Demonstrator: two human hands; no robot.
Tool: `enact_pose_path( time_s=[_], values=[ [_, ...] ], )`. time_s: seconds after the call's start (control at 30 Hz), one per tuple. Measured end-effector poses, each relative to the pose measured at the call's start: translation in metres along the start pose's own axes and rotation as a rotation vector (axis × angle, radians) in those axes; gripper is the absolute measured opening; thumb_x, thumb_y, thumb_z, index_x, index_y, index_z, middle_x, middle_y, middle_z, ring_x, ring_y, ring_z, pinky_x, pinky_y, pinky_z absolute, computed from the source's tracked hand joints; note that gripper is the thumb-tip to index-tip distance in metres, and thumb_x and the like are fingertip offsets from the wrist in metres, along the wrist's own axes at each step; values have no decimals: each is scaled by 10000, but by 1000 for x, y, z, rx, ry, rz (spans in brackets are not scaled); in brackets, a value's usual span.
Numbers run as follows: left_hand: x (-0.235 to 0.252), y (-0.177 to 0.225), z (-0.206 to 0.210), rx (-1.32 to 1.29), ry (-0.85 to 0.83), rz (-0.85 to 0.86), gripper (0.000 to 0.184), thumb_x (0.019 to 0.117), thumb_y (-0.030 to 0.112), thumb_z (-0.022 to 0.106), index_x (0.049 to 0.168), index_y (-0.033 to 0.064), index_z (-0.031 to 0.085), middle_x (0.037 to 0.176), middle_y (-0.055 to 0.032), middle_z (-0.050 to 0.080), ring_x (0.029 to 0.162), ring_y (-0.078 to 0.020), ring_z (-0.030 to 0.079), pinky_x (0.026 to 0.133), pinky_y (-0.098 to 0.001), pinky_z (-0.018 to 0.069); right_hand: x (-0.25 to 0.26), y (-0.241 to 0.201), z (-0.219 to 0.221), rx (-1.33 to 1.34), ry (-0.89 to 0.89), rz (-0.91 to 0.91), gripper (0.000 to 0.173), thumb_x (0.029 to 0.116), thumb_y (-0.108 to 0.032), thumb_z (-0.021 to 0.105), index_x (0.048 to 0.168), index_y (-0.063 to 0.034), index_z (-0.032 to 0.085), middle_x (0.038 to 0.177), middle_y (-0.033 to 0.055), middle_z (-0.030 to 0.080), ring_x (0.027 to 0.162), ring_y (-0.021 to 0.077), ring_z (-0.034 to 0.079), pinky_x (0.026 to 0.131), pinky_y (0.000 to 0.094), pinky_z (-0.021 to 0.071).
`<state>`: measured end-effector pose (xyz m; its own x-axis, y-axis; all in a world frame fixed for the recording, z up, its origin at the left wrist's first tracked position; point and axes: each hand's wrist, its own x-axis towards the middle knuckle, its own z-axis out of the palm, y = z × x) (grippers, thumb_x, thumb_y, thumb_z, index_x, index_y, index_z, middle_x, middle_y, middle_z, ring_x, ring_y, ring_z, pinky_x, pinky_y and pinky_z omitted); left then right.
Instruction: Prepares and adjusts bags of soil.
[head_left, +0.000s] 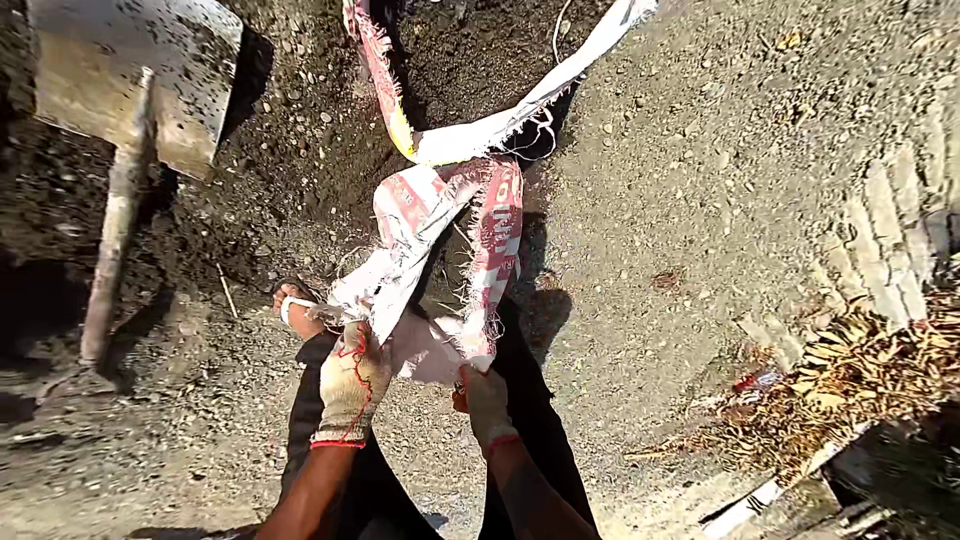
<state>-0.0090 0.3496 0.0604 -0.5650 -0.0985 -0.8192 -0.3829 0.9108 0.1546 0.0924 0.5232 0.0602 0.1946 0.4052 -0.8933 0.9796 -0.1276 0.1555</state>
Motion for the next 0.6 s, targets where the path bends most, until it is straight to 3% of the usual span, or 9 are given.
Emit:
enact_pose_path(
  time_s=[0.17,0.3,0.37,0.43,0.47,0.53,0.57,0.6],
  values=[
    [10,-32,-14,-140,-6,34,672,849,581,716,1289,78,649,1218,-150,690,1093,-302,684,946,-528,551,-15,-6,-7,-284,16,-259,453,1009,-357,632,1231,38,648,1047,226,714,922,336,720,857,554,591],
    [41,-101,-48,-310,10,-22,798,809,729,668,1326,121,629,1197,-84,703,1080,-237,683,964,-516,547,-31,-10,-22,-324,-105,-225,518,985,-520,630,1131,-28,693,868,128,745,725,261,734,681,470,630],
    [73,-157,-68,-313,60,-63,732,856,648,683,1345,107,622,1211,-117,699,1097,-289,679,978,-566,530,-39,-14,-23,-390,-192,-217,538,1007,-538,585,1112,-23,699,850,117,759,693,250,738,654,447,634],
    [109,-217,-77,-281,100,-86,637,896,545,719,1346,104,625,1236,-191,682,1125,-409,655,962,-684,477,-52,-16,-24,-473,-235,-207,531,1009,-538,577,1095,-31,711,835,104,752,680,237,728,648,433,632],
    [127,-251,-77,-242,127,-87,656,909,569,700,1371,115,598,1281,-222,651,1159,-456,626,954,-731,452,-60,-16,-20,-527,-239,-200,525,1001,-542,586,1081,-40,720,813,95,747,661,228,719,637,426,628],
    [167,-334,-62,-60,302,13,743,935,668,576,1468,156,498,1405,-229,568,1258,-460,571,978,-728,448,-76,-13,-2,-623,-235,-158,515,981,-543,614,1063,-49,732,792,90,739,649,223,712,634,425,621],
    [194,-381,-43,73,525,144,767,939,703,505,1466,145,490,1374,-229,577,1225,-418,593,954,-660,490,-84,-9,10,-664,-229,-131,514,974,-548,617,1071,-57,734,800,87,740,659,221,715,644,426,623],
    [232,-423,-24,225,918,384,759,948,683,463,1344,49,596,1183,-264,654,1023,-380,669,794,-554,551,-91,-5,23,-692,-218,-97,518,967,-556,618,1095,-67,732,817,82,744,675,217,720,660,425,625]
  ],
)
